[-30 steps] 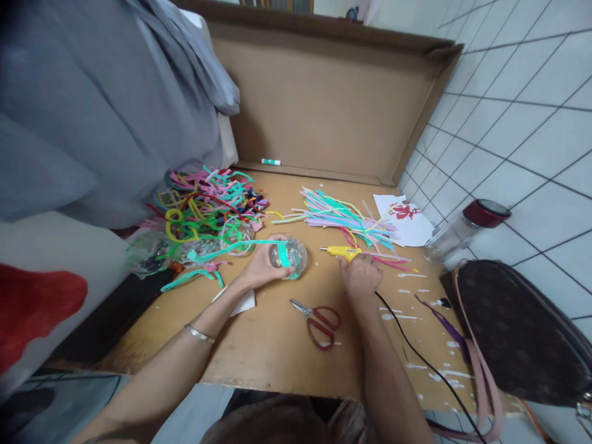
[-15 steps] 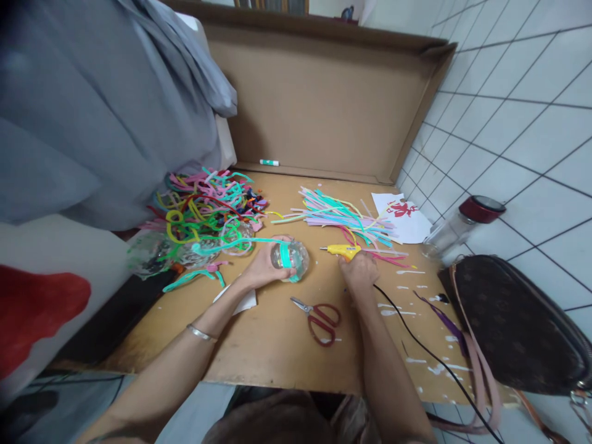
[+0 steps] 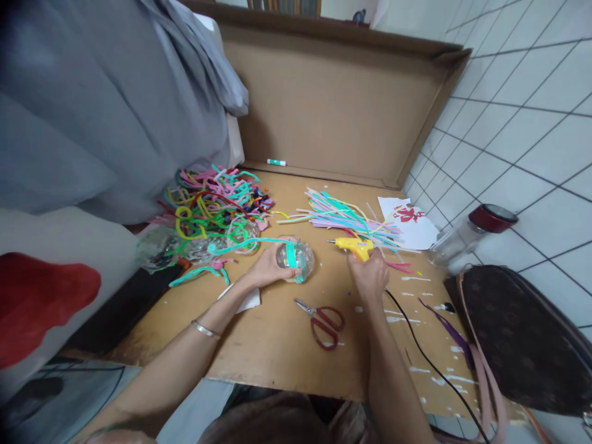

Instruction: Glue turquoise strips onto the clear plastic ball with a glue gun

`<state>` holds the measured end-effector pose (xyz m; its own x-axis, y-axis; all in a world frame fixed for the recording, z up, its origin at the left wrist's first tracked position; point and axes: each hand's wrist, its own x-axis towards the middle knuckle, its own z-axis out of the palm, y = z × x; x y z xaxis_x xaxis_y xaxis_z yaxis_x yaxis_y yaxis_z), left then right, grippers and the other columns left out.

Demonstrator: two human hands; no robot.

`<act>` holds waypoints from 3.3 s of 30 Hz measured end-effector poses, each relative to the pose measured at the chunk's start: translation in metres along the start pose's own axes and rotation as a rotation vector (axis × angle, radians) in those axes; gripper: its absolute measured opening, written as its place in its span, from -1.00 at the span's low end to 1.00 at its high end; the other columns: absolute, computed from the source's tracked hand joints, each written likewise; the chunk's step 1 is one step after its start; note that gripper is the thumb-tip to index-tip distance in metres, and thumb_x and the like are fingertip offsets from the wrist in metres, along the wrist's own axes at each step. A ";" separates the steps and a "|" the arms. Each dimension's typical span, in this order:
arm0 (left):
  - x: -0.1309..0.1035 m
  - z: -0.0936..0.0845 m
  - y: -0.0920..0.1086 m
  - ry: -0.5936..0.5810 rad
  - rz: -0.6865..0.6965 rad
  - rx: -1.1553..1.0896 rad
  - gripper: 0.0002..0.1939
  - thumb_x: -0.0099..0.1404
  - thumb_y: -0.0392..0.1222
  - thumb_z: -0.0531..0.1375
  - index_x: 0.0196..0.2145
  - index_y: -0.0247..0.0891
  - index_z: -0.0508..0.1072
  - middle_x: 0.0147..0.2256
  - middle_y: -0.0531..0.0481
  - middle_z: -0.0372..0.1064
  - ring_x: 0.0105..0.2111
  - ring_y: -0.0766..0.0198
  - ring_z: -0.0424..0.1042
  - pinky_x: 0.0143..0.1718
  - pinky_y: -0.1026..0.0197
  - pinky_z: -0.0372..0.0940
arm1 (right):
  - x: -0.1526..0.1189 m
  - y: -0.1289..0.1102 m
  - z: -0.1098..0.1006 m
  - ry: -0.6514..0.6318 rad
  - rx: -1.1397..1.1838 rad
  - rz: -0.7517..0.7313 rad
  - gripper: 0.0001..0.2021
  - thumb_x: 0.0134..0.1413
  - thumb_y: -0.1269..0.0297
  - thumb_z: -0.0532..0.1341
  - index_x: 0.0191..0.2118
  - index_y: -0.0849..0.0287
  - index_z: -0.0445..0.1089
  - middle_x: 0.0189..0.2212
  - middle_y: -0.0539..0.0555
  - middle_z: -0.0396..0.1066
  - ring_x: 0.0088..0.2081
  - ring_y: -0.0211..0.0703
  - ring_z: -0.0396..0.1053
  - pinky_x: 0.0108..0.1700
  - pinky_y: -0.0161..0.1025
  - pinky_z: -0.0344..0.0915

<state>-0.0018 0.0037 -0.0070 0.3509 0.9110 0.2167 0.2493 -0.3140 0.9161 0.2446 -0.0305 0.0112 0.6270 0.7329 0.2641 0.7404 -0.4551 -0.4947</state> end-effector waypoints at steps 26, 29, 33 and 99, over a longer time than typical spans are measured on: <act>-0.001 -0.007 0.015 -0.095 -0.056 -0.026 -0.22 -0.14 -0.11 0.41 0.06 -0.30 0.33 0.04 -0.12 0.37 0.01 0.02 0.39 0.09 0.07 0.28 | -0.037 -0.018 -0.014 0.238 0.076 -0.560 -0.82 0.08 0.09 0.12 -0.39 0.08 0.22 -0.46 0.05 0.34 -0.38 -0.13 0.31 -0.32 -0.25 0.21; -0.002 -0.009 0.018 -0.127 -0.057 -0.056 -0.22 -0.14 -0.09 0.40 0.06 -0.32 0.33 0.02 -0.12 0.37 -0.02 0.04 0.40 0.04 0.09 0.30 | -0.037 -0.018 -0.012 0.250 0.085 -0.570 -0.80 0.07 0.08 0.13 -0.38 0.09 0.23 -0.45 0.06 0.35 -0.38 -0.12 0.32 -0.32 -0.24 0.21; -0.002 -0.010 0.021 -0.157 -0.095 -0.083 -0.23 -0.12 -0.11 0.39 0.07 -0.31 0.31 0.02 -0.11 0.37 -0.04 0.06 0.41 0.00 0.12 0.33 | -0.035 -0.018 -0.012 0.211 0.076 -0.568 -0.80 0.06 0.07 0.12 -0.38 0.10 0.24 -0.46 0.07 0.35 -0.39 -0.11 0.30 -0.33 -0.24 0.20; -0.001 -0.010 0.017 -0.195 -0.030 -0.045 -0.28 -0.09 -0.12 0.37 0.04 -0.29 0.31 0.00 -0.07 0.36 -0.04 0.09 0.37 0.03 0.12 0.28 | -0.027 -0.013 -0.003 0.303 0.260 -0.689 -0.82 0.02 0.19 0.19 -0.48 0.09 0.19 -0.57 -0.04 0.25 -0.55 -0.23 0.12 -0.47 -0.27 0.06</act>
<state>-0.0073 0.0001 0.0114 0.5134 0.8491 0.1239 0.2227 -0.2713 0.9364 0.2193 -0.0458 0.0131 0.1146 0.6203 0.7760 0.9287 0.2105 -0.3054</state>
